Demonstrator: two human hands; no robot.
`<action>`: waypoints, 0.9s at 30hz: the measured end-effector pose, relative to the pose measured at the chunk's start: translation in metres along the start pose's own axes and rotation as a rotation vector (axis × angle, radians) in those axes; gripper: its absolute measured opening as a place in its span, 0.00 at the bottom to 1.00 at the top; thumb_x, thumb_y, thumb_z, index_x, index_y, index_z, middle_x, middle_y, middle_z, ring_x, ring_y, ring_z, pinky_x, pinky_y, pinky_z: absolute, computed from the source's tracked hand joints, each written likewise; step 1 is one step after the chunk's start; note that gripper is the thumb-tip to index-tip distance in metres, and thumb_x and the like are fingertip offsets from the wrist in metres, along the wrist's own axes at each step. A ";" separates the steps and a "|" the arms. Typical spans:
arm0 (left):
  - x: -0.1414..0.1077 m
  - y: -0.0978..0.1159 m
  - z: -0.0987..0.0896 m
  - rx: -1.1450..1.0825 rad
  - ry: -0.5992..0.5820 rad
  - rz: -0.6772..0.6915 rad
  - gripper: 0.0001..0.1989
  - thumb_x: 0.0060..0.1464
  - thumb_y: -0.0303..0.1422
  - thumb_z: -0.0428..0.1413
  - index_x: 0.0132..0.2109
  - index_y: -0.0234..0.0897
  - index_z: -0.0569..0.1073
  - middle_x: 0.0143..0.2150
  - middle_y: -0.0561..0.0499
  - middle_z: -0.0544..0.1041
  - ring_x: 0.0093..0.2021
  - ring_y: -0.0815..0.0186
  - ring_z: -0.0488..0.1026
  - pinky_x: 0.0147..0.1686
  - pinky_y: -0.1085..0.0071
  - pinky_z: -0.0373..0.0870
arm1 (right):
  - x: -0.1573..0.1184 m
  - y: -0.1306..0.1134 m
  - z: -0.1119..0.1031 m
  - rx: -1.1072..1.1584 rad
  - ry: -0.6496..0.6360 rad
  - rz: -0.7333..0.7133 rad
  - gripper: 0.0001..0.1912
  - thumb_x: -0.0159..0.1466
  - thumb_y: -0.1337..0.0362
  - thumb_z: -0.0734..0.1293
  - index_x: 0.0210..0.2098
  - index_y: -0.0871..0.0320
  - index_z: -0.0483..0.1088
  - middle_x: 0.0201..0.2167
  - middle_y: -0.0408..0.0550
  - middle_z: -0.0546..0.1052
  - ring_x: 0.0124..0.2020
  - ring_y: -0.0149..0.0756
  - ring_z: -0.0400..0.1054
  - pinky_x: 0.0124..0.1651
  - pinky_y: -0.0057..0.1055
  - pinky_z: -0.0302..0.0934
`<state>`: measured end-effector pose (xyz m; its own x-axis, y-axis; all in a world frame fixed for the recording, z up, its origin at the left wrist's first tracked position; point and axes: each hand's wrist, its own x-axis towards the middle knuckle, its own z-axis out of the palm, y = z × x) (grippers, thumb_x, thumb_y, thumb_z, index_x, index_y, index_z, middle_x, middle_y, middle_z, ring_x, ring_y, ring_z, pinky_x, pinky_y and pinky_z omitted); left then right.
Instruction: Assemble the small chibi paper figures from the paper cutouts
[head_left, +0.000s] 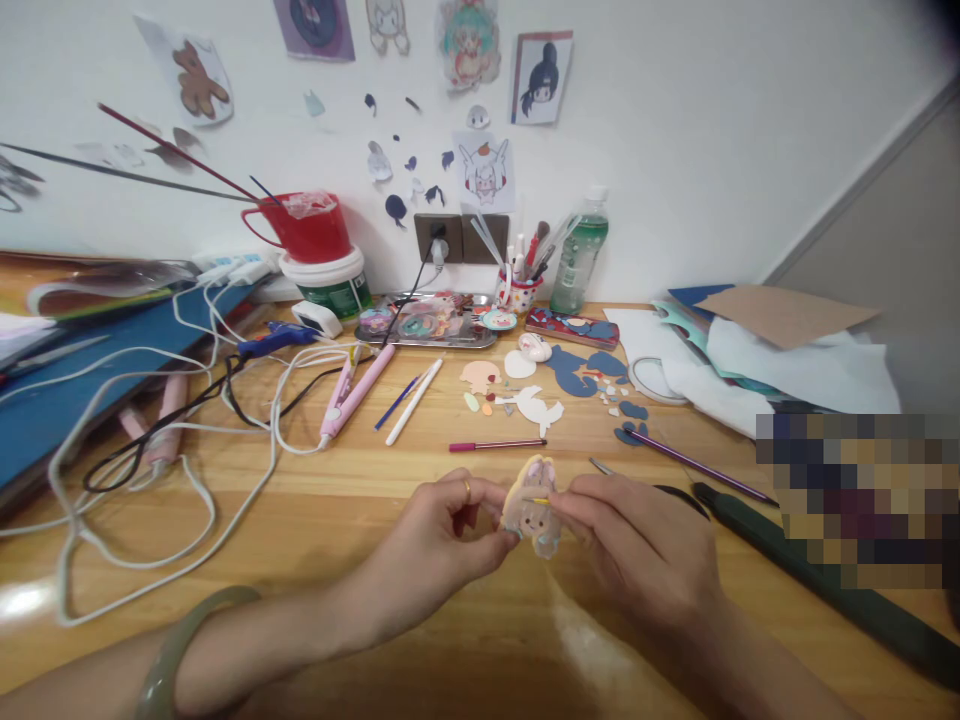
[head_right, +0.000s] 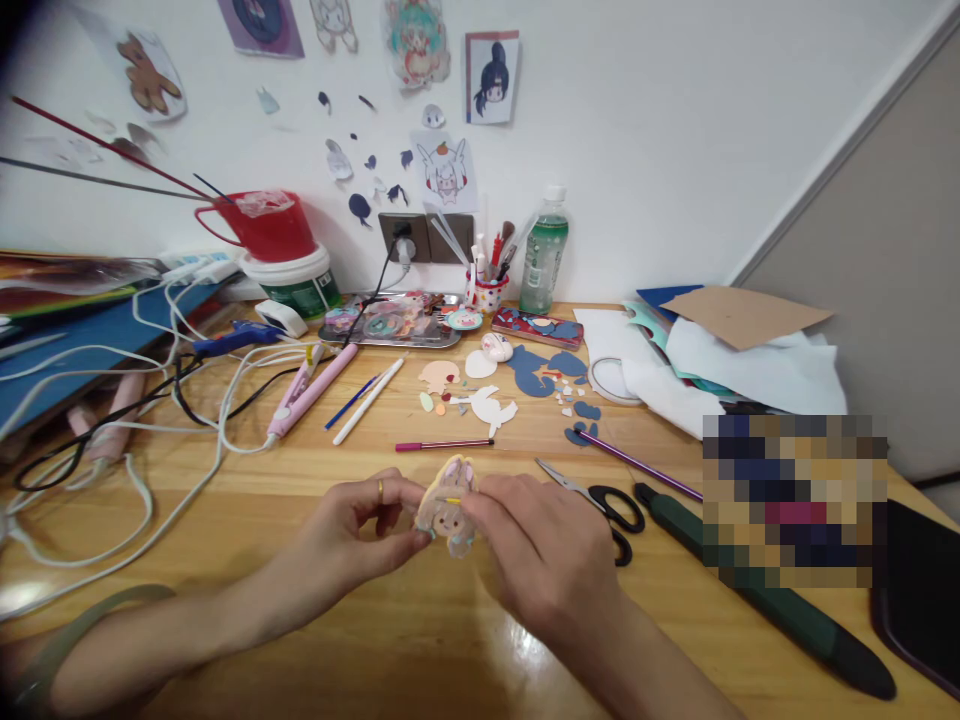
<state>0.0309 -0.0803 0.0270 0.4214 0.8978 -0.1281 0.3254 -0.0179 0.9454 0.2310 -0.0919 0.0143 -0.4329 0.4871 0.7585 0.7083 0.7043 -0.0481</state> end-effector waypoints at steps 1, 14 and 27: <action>0.000 0.000 0.000 -0.008 -0.003 -0.001 0.09 0.47 0.30 0.55 0.38 0.36 0.75 0.29 0.54 0.70 0.28 0.70 0.59 0.29 0.73 0.56 | 0.001 0.000 0.000 -0.008 0.009 0.034 0.09 0.57 0.77 0.63 0.36 0.62 0.70 0.33 0.49 0.74 0.34 0.32 0.68 0.35 0.28 0.62; 0.004 0.000 -0.001 -0.282 -0.054 -0.037 0.09 0.48 0.30 0.56 0.38 0.34 0.75 0.34 0.51 0.75 0.33 0.68 0.67 0.34 0.73 0.61 | -0.002 -0.001 0.000 0.110 -0.101 0.004 0.12 0.56 0.77 0.62 0.38 0.61 0.70 0.34 0.48 0.74 0.33 0.32 0.68 0.31 0.28 0.59; 0.003 0.001 -0.001 -0.240 -0.031 -0.052 0.10 0.47 0.31 0.56 0.38 0.35 0.76 0.32 0.52 0.75 0.28 0.71 0.63 0.28 0.75 0.59 | -0.001 -0.003 -0.002 0.021 -0.030 0.015 0.09 0.57 0.75 0.63 0.37 0.61 0.69 0.33 0.48 0.75 0.34 0.32 0.69 0.33 0.28 0.62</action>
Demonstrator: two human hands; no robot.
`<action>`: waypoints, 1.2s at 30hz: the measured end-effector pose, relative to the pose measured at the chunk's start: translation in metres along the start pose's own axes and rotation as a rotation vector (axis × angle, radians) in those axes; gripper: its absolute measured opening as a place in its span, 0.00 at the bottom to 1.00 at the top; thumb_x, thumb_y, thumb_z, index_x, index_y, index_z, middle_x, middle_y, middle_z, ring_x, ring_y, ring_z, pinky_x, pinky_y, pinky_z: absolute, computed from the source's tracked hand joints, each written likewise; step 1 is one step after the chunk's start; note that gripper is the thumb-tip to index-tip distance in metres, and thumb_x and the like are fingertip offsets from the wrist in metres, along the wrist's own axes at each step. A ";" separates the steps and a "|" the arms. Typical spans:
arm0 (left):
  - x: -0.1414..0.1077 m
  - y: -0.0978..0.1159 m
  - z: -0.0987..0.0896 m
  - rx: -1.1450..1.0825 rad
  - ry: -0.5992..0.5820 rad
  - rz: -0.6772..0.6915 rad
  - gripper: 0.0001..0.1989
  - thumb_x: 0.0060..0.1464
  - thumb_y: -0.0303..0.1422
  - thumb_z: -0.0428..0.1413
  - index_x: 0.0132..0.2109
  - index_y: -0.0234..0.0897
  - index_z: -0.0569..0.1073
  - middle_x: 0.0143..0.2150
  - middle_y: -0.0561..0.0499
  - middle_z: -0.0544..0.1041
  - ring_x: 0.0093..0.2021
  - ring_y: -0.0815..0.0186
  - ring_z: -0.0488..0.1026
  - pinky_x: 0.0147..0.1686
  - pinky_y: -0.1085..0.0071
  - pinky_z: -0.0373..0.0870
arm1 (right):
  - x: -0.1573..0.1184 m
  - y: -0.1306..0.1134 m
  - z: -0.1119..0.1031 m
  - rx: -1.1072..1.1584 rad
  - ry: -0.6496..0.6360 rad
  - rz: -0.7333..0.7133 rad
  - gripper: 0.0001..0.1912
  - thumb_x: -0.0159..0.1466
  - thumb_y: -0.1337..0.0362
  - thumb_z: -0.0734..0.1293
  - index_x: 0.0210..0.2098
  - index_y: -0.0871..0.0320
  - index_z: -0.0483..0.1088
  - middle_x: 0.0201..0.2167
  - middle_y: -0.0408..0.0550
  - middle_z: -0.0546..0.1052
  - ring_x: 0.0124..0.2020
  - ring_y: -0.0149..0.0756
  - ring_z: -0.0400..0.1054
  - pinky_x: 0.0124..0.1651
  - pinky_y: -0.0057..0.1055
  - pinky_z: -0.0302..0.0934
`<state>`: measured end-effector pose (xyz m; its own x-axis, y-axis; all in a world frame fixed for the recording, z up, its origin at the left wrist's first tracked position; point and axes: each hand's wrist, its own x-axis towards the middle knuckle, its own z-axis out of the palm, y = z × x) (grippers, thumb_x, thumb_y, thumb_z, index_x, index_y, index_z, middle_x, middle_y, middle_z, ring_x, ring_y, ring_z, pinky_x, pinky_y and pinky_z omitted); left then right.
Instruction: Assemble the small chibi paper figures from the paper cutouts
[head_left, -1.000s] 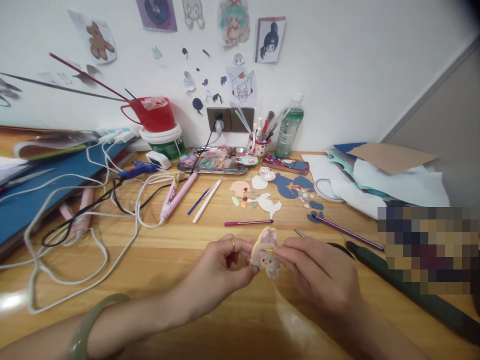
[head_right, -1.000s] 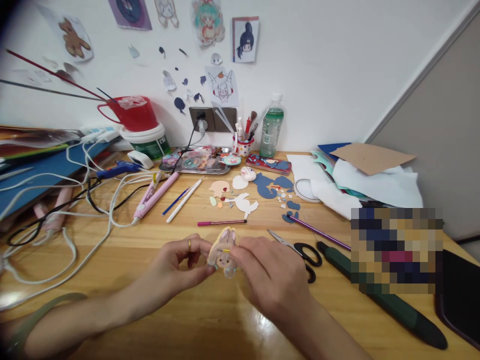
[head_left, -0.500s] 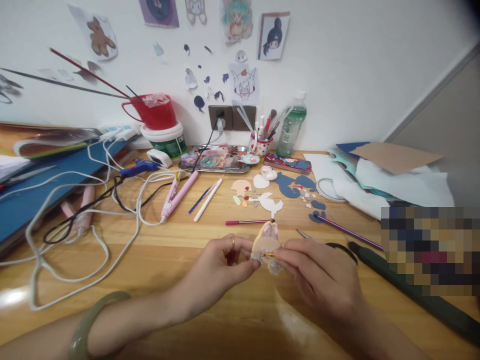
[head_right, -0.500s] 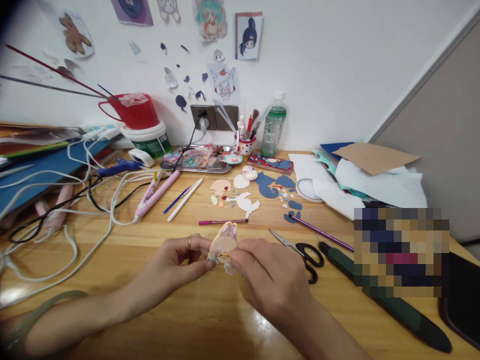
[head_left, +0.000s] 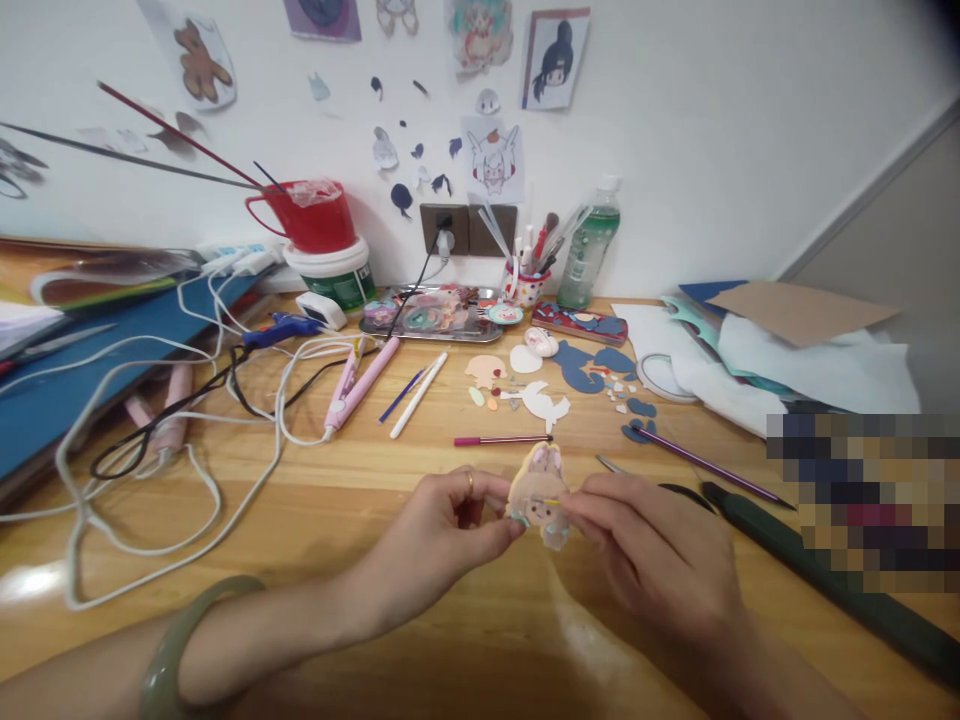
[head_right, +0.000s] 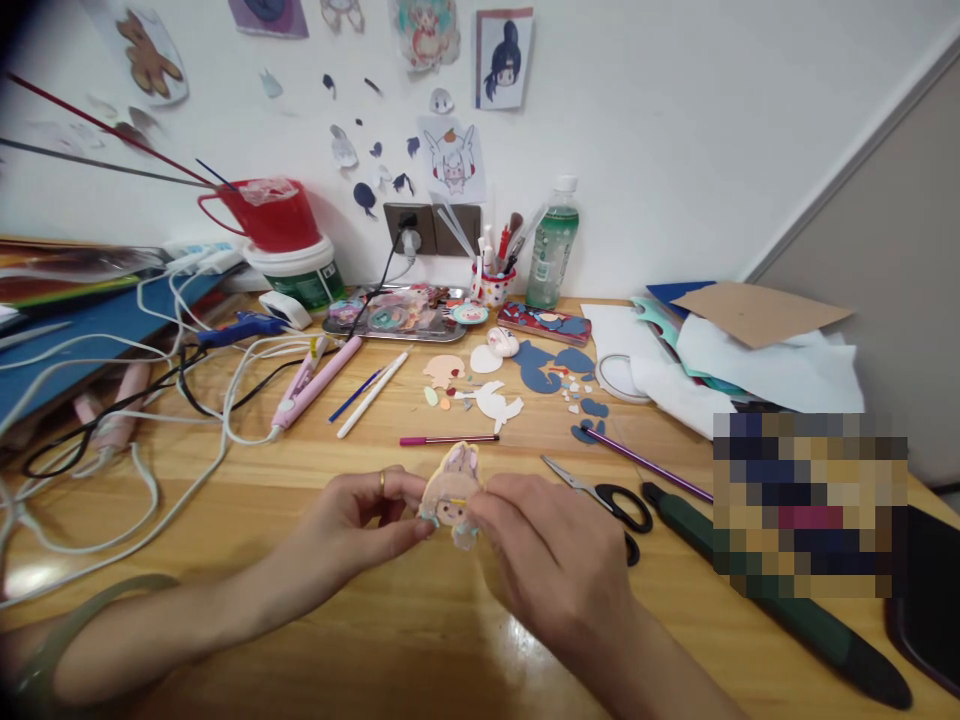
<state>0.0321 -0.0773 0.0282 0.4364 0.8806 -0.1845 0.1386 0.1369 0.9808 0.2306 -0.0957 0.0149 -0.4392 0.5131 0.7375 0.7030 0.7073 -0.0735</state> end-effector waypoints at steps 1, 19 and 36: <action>0.000 0.000 0.000 0.012 0.000 0.003 0.10 0.47 0.31 0.56 0.38 0.35 0.76 0.32 0.52 0.75 0.28 0.71 0.64 0.28 0.75 0.59 | 0.000 0.000 0.000 0.002 -0.013 -0.001 0.10 0.57 0.75 0.62 0.37 0.60 0.69 0.34 0.47 0.75 0.34 0.32 0.69 0.33 0.28 0.61; -0.001 -0.002 0.000 0.011 -0.005 -0.016 0.10 0.47 0.32 0.57 0.38 0.35 0.76 0.32 0.52 0.75 0.29 0.70 0.64 0.28 0.75 0.60 | 0.004 0.002 -0.003 -0.106 0.036 0.059 0.05 0.59 0.72 0.64 0.35 0.60 0.70 0.31 0.48 0.75 0.31 0.31 0.69 0.33 0.27 0.62; 0.001 -0.008 -0.002 -0.018 0.015 -0.049 0.12 0.47 0.34 0.57 0.39 0.34 0.74 0.31 0.52 0.74 0.29 0.70 0.65 0.29 0.74 0.59 | 0.005 0.013 -0.010 -0.142 -0.006 0.008 0.07 0.57 0.71 0.66 0.36 0.60 0.71 0.32 0.47 0.75 0.33 0.32 0.69 0.35 0.27 0.63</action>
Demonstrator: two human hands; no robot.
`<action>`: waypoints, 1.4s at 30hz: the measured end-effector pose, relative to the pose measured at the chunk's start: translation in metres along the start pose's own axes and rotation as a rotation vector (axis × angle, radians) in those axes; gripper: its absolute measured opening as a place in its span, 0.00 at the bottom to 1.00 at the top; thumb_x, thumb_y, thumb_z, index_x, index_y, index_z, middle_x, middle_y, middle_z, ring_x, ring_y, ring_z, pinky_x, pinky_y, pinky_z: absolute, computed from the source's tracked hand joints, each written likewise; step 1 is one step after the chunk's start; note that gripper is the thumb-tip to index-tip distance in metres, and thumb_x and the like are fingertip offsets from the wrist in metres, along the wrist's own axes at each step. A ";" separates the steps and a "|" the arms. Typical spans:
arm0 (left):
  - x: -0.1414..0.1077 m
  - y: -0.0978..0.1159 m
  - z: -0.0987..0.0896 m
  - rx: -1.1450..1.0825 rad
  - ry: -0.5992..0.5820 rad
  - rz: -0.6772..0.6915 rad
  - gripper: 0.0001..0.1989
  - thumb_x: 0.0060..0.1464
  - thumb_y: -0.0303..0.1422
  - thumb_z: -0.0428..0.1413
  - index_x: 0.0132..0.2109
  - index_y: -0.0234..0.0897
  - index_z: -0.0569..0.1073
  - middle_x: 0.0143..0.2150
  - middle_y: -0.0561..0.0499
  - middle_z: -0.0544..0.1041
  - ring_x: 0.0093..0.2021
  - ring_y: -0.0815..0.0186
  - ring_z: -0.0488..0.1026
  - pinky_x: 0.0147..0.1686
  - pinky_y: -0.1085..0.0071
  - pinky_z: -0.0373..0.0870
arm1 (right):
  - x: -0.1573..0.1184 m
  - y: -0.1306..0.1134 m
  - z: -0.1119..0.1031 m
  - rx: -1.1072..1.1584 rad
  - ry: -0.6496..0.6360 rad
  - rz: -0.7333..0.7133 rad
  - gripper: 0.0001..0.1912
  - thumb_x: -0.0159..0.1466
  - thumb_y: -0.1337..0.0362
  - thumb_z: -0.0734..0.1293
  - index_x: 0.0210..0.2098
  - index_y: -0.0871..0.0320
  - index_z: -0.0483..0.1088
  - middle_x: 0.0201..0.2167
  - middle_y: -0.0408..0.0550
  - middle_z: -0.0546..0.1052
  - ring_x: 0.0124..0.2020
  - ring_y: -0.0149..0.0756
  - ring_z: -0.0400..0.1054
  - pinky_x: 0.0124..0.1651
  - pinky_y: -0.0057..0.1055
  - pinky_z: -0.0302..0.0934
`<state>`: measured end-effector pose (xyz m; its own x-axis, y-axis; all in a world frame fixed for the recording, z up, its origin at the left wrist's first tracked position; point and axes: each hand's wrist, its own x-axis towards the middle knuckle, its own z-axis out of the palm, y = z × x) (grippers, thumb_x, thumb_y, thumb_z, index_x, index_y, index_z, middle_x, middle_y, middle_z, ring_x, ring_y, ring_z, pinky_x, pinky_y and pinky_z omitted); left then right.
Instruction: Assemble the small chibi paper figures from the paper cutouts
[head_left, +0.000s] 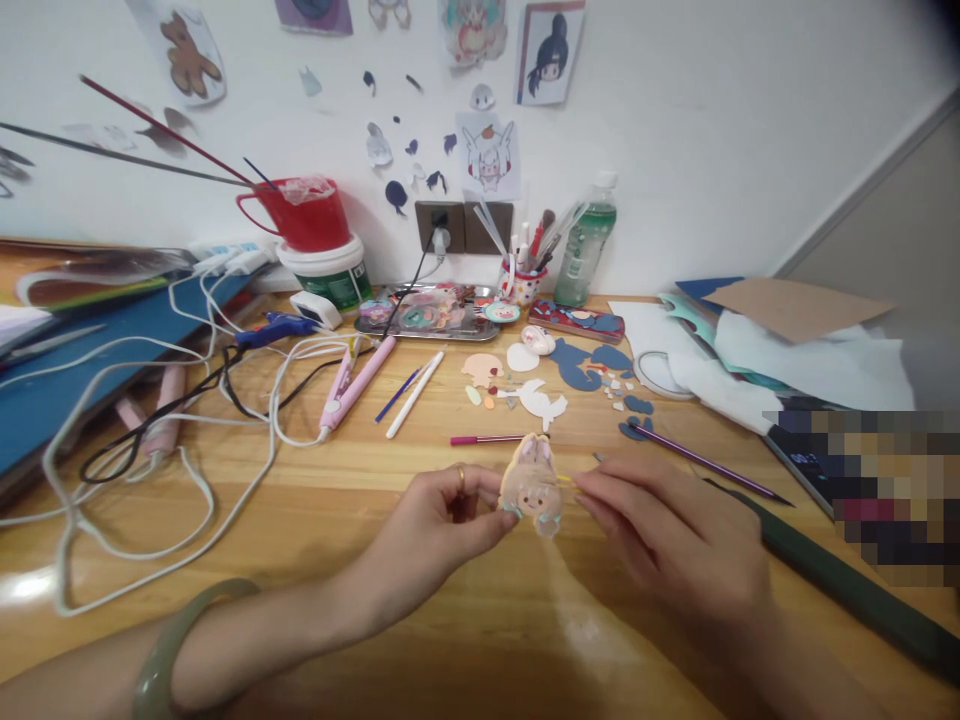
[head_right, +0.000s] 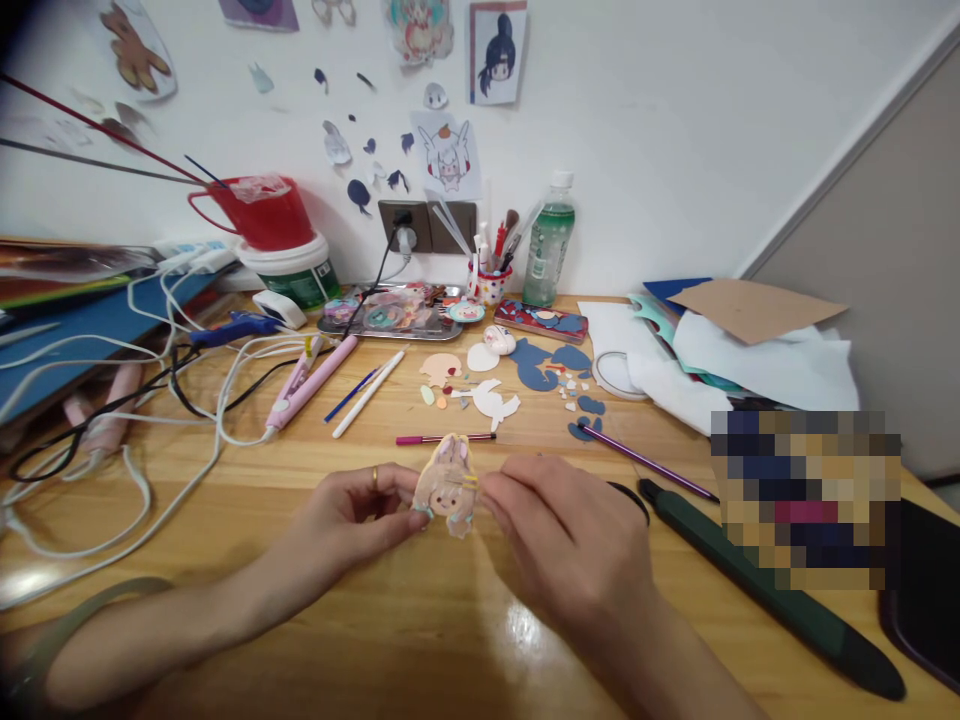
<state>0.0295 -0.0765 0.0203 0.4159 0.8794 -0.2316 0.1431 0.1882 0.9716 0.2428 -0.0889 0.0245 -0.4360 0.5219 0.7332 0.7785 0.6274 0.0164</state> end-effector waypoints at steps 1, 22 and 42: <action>0.000 0.001 0.000 0.004 0.003 0.007 0.11 0.47 0.34 0.56 0.38 0.34 0.74 0.30 0.52 0.74 0.29 0.70 0.65 0.29 0.74 0.59 | 0.000 -0.001 0.000 0.004 -0.005 -0.009 0.07 0.57 0.71 0.66 0.37 0.60 0.71 0.32 0.47 0.75 0.32 0.32 0.69 0.35 0.27 0.63; -0.001 0.006 0.003 0.088 0.043 0.009 0.11 0.47 0.36 0.56 0.37 0.35 0.74 0.28 0.52 0.73 0.27 0.70 0.64 0.27 0.74 0.60 | 0.004 -0.008 -0.003 -0.009 -0.030 0.073 0.04 0.57 0.72 0.65 0.32 0.61 0.70 0.31 0.48 0.75 0.29 0.33 0.68 0.29 0.28 0.59; 0.000 -0.002 0.003 -0.042 0.013 0.007 0.08 0.47 0.33 0.57 0.36 0.35 0.73 0.30 0.54 0.73 0.29 0.71 0.64 0.30 0.75 0.59 | 0.004 -0.009 -0.001 0.018 -0.055 0.049 0.06 0.57 0.73 0.63 0.34 0.61 0.70 0.32 0.49 0.74 0.31 0.34 0.67 0.31 0.29 0.59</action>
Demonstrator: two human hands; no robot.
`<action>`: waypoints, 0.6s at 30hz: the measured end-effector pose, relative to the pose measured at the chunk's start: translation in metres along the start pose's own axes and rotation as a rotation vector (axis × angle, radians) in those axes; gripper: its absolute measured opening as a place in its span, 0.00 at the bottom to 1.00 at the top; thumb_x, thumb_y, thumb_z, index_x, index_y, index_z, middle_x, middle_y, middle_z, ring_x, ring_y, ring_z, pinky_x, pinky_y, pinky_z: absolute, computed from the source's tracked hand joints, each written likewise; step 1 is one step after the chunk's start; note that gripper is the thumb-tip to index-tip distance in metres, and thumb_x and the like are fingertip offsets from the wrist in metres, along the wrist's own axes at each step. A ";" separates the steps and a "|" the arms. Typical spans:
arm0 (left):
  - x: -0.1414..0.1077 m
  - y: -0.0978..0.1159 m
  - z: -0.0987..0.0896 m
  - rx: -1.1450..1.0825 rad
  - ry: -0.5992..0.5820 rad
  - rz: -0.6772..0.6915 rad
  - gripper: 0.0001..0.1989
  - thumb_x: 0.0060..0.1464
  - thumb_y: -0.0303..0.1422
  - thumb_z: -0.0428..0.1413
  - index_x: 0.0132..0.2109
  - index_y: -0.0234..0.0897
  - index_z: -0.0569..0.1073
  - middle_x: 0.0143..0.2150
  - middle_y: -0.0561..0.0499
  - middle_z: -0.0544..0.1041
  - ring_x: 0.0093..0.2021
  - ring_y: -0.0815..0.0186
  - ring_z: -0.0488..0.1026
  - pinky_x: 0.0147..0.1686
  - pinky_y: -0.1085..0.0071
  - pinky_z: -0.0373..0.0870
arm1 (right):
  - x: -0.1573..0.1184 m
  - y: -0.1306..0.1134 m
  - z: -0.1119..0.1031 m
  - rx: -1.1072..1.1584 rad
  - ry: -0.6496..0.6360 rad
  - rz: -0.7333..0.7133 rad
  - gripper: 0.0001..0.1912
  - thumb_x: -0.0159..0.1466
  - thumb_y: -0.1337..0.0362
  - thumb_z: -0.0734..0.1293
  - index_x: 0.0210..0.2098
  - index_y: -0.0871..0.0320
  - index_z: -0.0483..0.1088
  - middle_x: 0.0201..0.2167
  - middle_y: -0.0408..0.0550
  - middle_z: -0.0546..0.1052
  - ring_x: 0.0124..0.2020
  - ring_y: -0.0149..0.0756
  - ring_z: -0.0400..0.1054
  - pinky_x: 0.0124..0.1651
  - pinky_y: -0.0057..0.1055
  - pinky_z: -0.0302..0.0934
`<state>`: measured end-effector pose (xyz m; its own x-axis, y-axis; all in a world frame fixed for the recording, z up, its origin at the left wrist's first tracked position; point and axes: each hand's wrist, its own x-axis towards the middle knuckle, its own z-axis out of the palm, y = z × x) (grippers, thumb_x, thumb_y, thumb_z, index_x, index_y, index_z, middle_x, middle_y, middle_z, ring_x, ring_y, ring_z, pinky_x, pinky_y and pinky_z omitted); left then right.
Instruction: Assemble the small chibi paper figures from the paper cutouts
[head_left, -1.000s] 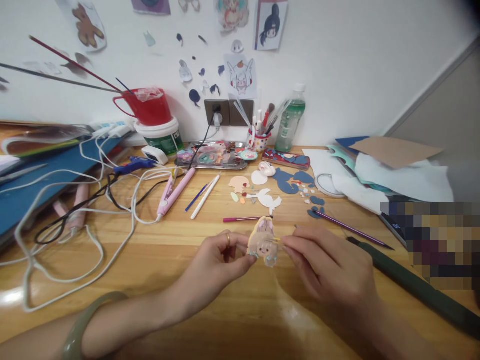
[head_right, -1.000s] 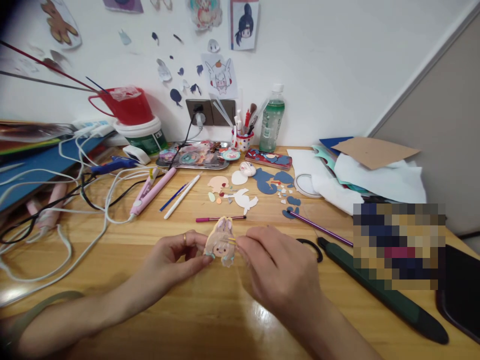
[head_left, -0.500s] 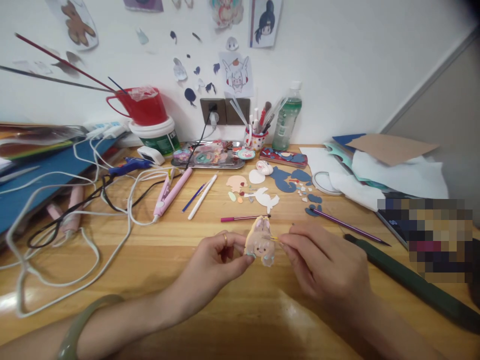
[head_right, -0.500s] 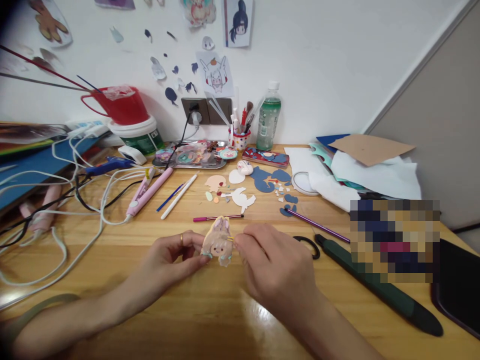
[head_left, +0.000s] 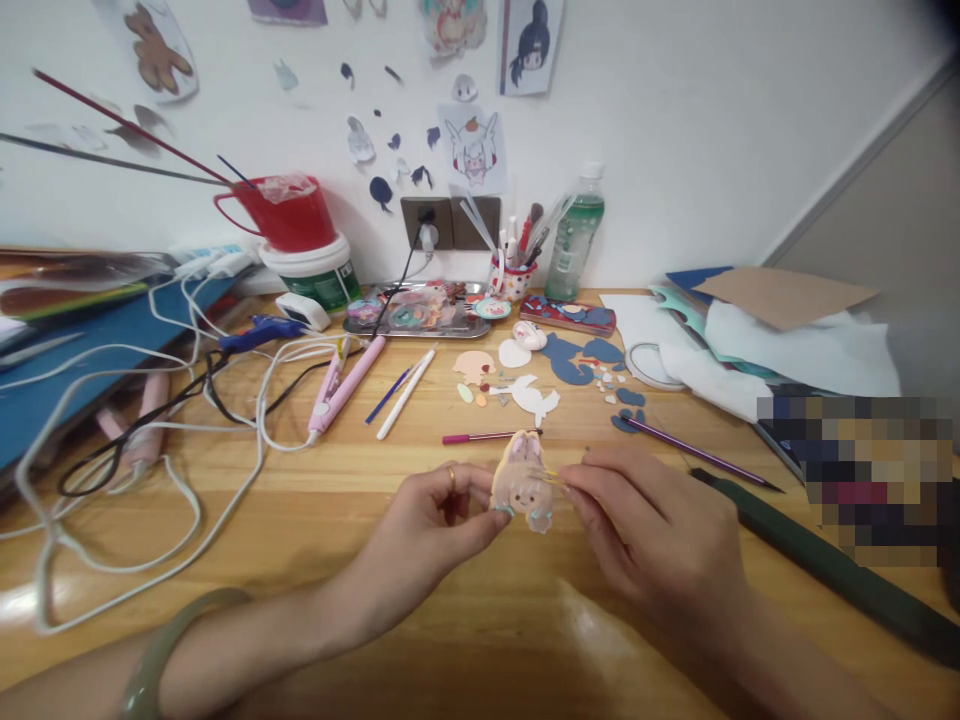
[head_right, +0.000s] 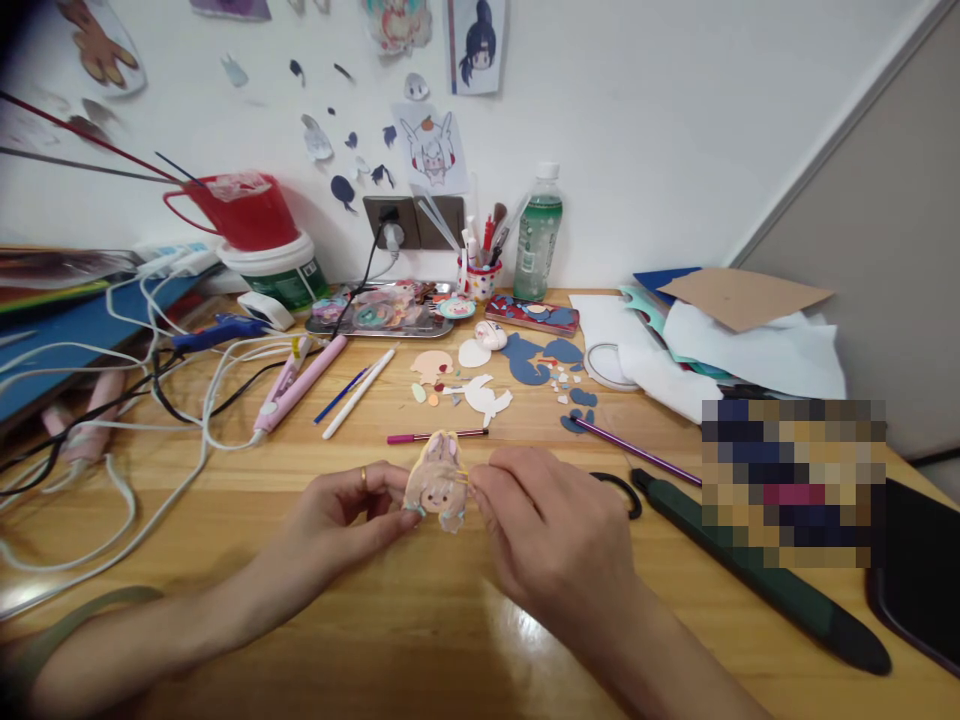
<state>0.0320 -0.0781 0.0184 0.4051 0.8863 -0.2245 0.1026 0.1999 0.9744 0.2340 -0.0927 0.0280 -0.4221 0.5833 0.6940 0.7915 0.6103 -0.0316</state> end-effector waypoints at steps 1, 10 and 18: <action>0.000 -0.001 0.000 -0.002 -0.001 -0.001 0.08 0.47 0.33 0.57 0.36 0.35 0.73 0.29 0.54 0.72 0.29 0.71 0.63 0.30 0.75 0.58 | 0.000 0.000 0.001 0.014 0.001 -0.016 0.07 0.56 0.74 0.63 0.34 0.61 0.69 0.32 0.49 0.74 0.31 0.34 0.67 0.31 0.29 0.59; 0.003 -0.003 0.000 -0.064 -0.011 -0.018 0.08 0.46 0.33 0.58 0.35 0.35 0.73 0.28 0.55 0.72 0.27 0.73 0.63 0.28 0.77 0.57 | -0.002 -0.001 0.003 0.212 -0.005 0.015 0.07 0.57 0.74 0.63 0.35 0.61 0.68 0.31 0.49 0.73 0.31 0.33 0.66 0.31 0.29 0.60; 0.002 -0.001 0.003 -0.061 -0.031 -0.034 0.08 0.46 0.32 0.58 0.35 0.34 0.74 0.29 0.54 0.73 0.28 0.72 0.65 0.30 0.76 0.59 | -0.005 -0.005 0.013 0.120 -0.055 -0.058 0.09 0.57 0.74 0.64 0.38 0.61 0.68 0.34 0.47 0.73 0.33 0.34 0.67 0.34 0.31 0.61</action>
<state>0.0351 -0.0775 0.0173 0.4301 0.8657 -0.2562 0.0613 0.2552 0.9649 0.2267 -0.0915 0.0154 -0.4921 0.5713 0.6569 0.7076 0.7020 -0.0805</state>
